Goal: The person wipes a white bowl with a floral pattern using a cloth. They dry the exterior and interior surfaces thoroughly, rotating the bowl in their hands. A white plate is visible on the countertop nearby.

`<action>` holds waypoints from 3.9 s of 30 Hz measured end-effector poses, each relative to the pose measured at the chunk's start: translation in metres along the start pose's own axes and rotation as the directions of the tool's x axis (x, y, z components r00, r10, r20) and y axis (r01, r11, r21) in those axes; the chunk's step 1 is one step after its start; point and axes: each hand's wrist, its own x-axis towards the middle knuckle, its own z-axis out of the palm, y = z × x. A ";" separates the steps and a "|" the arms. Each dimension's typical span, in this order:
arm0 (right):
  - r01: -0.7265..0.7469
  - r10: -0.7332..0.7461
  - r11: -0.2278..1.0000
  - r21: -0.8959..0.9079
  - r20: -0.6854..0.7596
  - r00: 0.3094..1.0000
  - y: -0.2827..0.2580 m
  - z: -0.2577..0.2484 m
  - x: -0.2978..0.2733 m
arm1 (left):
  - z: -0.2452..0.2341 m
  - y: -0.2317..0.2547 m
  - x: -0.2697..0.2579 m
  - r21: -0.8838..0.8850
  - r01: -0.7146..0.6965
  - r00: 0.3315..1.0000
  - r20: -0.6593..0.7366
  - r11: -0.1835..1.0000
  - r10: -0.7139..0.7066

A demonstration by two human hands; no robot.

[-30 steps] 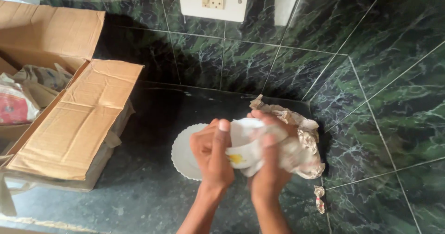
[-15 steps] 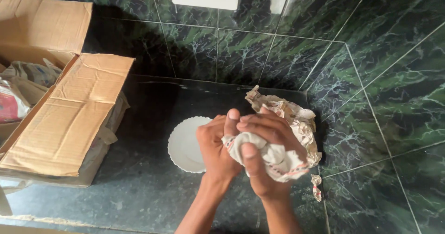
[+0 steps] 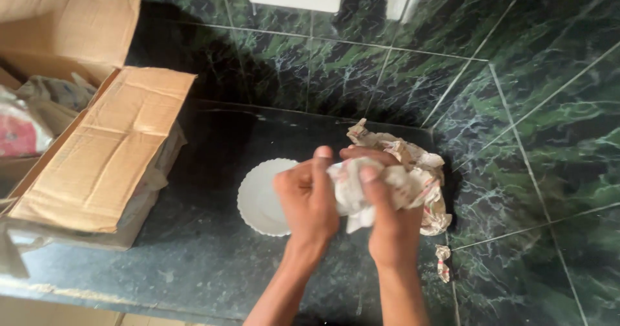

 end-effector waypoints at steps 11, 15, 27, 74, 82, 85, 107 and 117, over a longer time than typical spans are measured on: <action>-0.049 0.064 0.938 0.344 -0.032 0.997 0.052 -0.034 0.040 | 0.011 -0.026 -0.002 -0.925 0.260 0.894 0.122 0.276 -0.432; -0.172 0.281 0.872 0.458 -0.182 0.942 0.061 -0.049 0.047 | 0.026 -0.077 -0.014 -0.728 0.139 0.968 -0.042 0.671 -0.246; 0.399 -0.423 0.879 -0.263 -0.043 0.905 0.038 -0.040 0.020 | 0.015 -0.018 -0.007 -0.149 0.014 0.999 0.041 0.989 -0.008; 0.503 -0.511 0.821 -0.270 0.044 0.859 0.014 -0.060 0.009 | 0.024 0.031 -0.019 0.024 -0.132 0.980 0.151 0.991 0.127; 0.693 -0.626 0.506 -0.513 0.335 0.704 -0.003 -0.022 0.000 | 0.022 0.010 -0.021 -0.300 -0.051 0.995 0.067 0.953 0.074; 0.195 -0.165 0.945 0.261 -0.135 0.977 0.018 -0.031 0.009 | 0.022 0.031 -0.015 -0.849 0.355 0.925 0.258 0.391 -0.279; 0.109 -0.093 0.833 0.542 -0.057 0.994 0.056 -0.077 0.021 | 0.015 0.013 -0.008 -0.201 0.317 0.917 0.316 0.927 -0.245; 0.750 -0.691 0.434 -0.499 0.349 0.633 0.013 -0.042 0.003 | 0.021 0.005 -0.021 -0.319 -0.021 0.987 0.145 0.948 0.071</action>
